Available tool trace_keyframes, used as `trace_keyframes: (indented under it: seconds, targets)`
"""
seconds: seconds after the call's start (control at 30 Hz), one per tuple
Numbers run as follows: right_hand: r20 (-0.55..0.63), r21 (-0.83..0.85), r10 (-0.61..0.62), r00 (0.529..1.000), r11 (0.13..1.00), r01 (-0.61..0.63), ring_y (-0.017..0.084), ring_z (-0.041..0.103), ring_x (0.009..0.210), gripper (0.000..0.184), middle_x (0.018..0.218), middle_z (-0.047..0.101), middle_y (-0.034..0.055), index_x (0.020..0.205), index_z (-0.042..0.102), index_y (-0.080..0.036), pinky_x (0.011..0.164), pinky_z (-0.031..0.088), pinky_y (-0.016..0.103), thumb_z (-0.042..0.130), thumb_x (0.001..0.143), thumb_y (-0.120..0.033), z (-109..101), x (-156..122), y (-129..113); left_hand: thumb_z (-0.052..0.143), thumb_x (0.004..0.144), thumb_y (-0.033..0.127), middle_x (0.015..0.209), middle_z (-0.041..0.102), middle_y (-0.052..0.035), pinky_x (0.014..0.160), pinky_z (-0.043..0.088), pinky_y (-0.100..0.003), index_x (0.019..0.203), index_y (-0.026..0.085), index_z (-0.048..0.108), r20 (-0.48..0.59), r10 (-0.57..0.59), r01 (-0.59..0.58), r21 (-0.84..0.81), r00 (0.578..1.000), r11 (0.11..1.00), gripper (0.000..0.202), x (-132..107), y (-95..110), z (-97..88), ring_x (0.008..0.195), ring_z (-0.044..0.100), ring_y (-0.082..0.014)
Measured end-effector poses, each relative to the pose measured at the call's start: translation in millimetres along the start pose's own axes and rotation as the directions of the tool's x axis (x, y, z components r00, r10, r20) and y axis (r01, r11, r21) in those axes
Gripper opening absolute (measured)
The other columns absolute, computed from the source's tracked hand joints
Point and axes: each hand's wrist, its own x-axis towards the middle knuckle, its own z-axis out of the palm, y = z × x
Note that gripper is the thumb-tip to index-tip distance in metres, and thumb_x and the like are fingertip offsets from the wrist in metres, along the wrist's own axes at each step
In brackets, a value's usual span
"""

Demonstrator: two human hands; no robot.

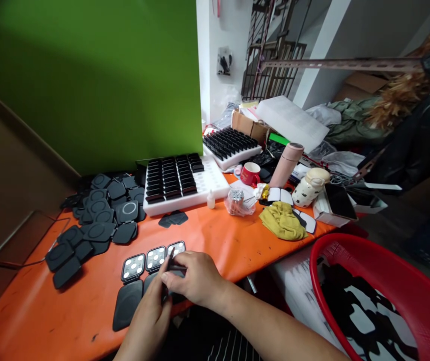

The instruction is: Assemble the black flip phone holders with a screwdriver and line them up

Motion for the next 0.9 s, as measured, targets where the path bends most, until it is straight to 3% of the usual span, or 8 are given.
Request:
trace_keyframes:
  seconds: [0.1, 0.2, 0.3, 0.4, 0.5, 0.6, 0.73, 0.9]
  targets:
    - [-0.009, 0.035, -0.032, 0.999, 0.999, 0.033, 0.009, 0.050, 0.064, 0.014, 0.070, 0.055, -0.0023, 0.071, 0.058, -0.017, 0.060, 0.036, 0.019, 0.051, 0.079, -0.027, 4, -4, -1, 0.045, 0.081, 0.019, 0.130, 0.046, -0.0081, 0.103, 0.027, -0.037, 0.129, 0.023, 0.039, -0.003, -0.040, 0.040, -0.024, 0.999, 0.999, 0.048, 1, 2, 2.9, 0.120, 0.040, -0.0225]
    - [0.026, 0.131, 0.002, 1.000, 0.991, -0.005, 0.010, 0.051, 0.066, 0.020, 0.071, 0.056, -0.0010, 0.073, 0.056, -0.017, 0.061, 0.038, 0.020, 0.048, 0.083, -0.032, 4, -8, 1, 0.051, 0.079, 0.024, 0.133, 0.043, -0.0068, 0.104, 0.027, -0.035, 0.128, 0.022, 0.040, 0.003, -0.162, 0.159, -0.205, 0.987, 0.966, 0.051, 1, 8, 3.3, 0.125, 0.035, -0.0229]
    - [0.096, 0.355, 0.092, 0.991, 0.927, -0.120, 0.010, 0.051, 0.061, 0.027, 0.068, 0.053, -0.0011, 0.076, 0.053, -0.017, 0.057, 0.040, 0.021, 0.040, 0.087, -0.038, 2, -10, 5, 0.058, 0.071, 0.023, 0.127, 0.049, -0.0077, 0.099, 0.034, -0.039, 0.129, 0.021, 0.038, 0.100, -0.294, 0.306, -0.469, 0.950, 0.829, 0.062, 1, 17, -1.5, 0.120, 0.041, -0.0276]
    - [0.117, 0.466, 0.182, 0.976, 0.858, -0.216, 0.010, 0.051, 0.058, 0.028, 0.068, 0.051, -0.0012, 0.085, 0.050, -0.017, 0.053, 0.041, 0.021, 0.035, 0.089, -0.040, 0, -12, 6, 0.059, 0.069, 0.021, 0.121, 0.054, -0.0089, 0.094, 0.040, -0.043, 0.132, 0.020, 0.033, 0.213, -0.326, 0.388, -0.579, 0.921, 0.717, 0.068, 0, 24, -6.4, 0.114, 0.048, -0.0300]
    - [0.023, 0.276, 0.162, 0.987, 0.948, -0.161, 0.012, 0.054, 0.068, 0.022, 0.075, 0.055, 0.0005, 0.086, 0.052, -0.019, 0.060, 0.041, 0.023, 0.036, 0.089, -0.034, -3, -12, 1, 0.055, 0.073, 0.023, 0.127, 0.049, -0.0082, 0.097, 0.037, -0.040, 0.129, 0.020, 0.040, 0.139, -0.255, 0.291, -0.474, 0.957, 0.831, 0.058, -2, 22, -4.6, 0.120, 0.041, -0.0284]
    - [-0.046, -0.025, 0.087, 0.995, 0.996, -0.088, 0.013, 0.053, 0.074, 0.020, 0.079, 0.057, 0.0023, 0.081, 0.053, -0.018, 0.065, 0.039, 0.025, 0.037, 0.089, -0.026, -6, -12, -5, 0.047, 0.080, 0.022, 0.136, 0.039, -0.0054, 0.104, 0.027, -0.039, 0.130, 0.022, 0.039, 0.022, -0.121, 0.123, -0.199, 0.992, 0.972, 0.051, -5, 12, 1.4, 0.126, 0.032, -0.0245]
    - [-0.018, -0.218, 0.027, 0.999, 0.976, -0.030, 0.014, 0.053, 0.074, 0.019, 0.081, 0.058, 0.0033, 0.082, 0.053, -0.018, 0.067, 0.038, 0.025, 0.036, 0.089, -0.022, -10, -12, -10, 0.039, 0.085, 0.021, 0.139, 0.035, -0.0042, 0.106, 0.022, -0.040, 0.134, 0.024, 0.032, 0.030, -0.029, 0.029, 0.020, 0.999, 0.999, 0.050, -6, 1, 5.6, 0.127, 0.031, -0.0215]
    - [-0.002, -0.232, -0.001, 1.000, 0.973, 0.001, 0.012, 0.053, 0.072, 0.016, 0.078, 0.057, 0.0020, 0.080, 0.053, -0.018, 0.064, 0.036, 0.022, 0.040, 0.087, -0.023, -12, -10, -9, 0.037, 0.087, 0.023, 0.139, 0.034, -0.0037, 0.106, 0.024, -0.038, 0.135, 0.024, 0.028, 0.059, -0.048, 0.049, -0.023, 0.997, 0.999, 0.049, -6, 0, 3.8, 0.127, 0.031, -0.0195]
